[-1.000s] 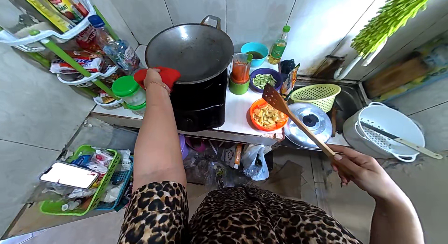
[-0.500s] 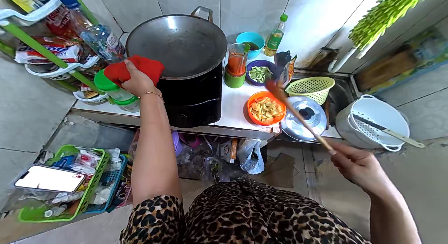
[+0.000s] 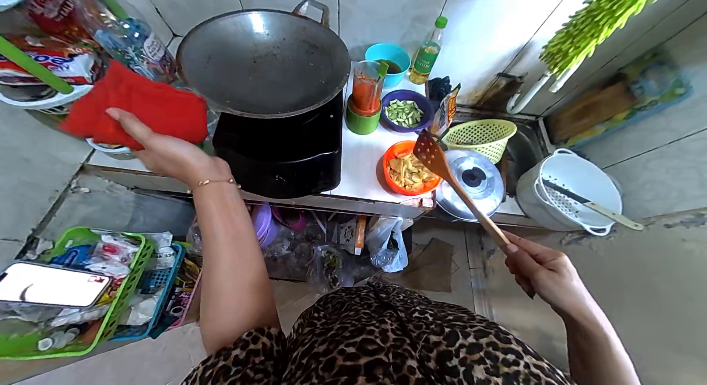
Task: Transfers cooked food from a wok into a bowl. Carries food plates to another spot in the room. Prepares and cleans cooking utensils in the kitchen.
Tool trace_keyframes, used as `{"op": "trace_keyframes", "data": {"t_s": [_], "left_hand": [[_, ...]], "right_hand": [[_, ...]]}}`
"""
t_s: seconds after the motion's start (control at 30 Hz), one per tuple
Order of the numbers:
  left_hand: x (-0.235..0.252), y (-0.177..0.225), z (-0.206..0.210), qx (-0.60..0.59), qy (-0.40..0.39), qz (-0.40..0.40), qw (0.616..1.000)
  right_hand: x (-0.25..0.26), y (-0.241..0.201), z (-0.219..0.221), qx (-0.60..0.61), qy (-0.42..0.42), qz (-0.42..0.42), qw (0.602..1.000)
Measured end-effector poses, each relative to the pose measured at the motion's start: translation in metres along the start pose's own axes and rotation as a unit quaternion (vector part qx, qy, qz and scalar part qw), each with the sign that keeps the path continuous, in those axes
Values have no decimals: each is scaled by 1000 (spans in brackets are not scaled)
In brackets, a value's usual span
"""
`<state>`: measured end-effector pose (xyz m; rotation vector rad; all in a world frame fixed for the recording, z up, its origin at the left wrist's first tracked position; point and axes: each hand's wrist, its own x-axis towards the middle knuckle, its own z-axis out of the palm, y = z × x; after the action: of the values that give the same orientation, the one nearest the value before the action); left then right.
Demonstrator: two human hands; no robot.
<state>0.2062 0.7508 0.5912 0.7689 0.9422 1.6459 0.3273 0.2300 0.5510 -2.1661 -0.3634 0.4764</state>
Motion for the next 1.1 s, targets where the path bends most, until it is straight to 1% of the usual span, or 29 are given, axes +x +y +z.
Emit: {"op": "trace_keyframes", "data": {"t_s": [0.07, 0.13, 0.23, 0.33, 0.43, 0.53, 0.63, 0.7, 0.8, 0.87, 0.9, 0.97, 1.03, 1.1], "left_hand": [[-2, 9, -18, -19, -5, 48, 999], [-7, 14, -41, -29, -35, 84, 995], [-18, 17, -80, -32, -58, 114, 991], [-27, 11, -130, -19, -67, 91, 993], [-36, -1, -173, 13, -24, 53, 998], [-41, -15, -214, 71, 19, 25, 997], [-47, -26, -242, 94, 43, 2, 995], [-52, -29, -249, 100, 61, -18, 993], [-59, -34, -252, 103, 67, -34, 992], [-61, -38, -251, 106, 60, -42, 992], [-62, -40, -249, 108, 54, -49, 991], [-66, -39, -243, 119, 43, -67, 990], [-68, -37, -238, 128, 30, -83, 988], [-69, -39, -235, 135, 17, -99, 986]], "right_hand": [[-4, -2, -3, 26, 8, 3, 1000], [-5, -4, -4, 37, 15, 2, 999], [-7, -8, -8, 25, 26, -9, 999], [-11, -11, -13, -36, 30, 9, 999], [-17, -19, -14, -78, 0, 36, 996], [-28, -31, -17, -71, -12, 15, 997], [-28, -34, -18, -83, -1, 7, 997], [-28, -35, -18, -99, 0, 18, 995], [-29, -38, -14, -62, 16, 0, 998], [-28, -39, -11, -46, 4, 23, 999], [-26, -39, -8, -33, 4, 37, 999], [-19, -45, -2, 40, 7, 43, 998], [-4, -64, 6, 107, -6, 16, 994], [20, -99, 22, 123, -18, -26, 992]]}}
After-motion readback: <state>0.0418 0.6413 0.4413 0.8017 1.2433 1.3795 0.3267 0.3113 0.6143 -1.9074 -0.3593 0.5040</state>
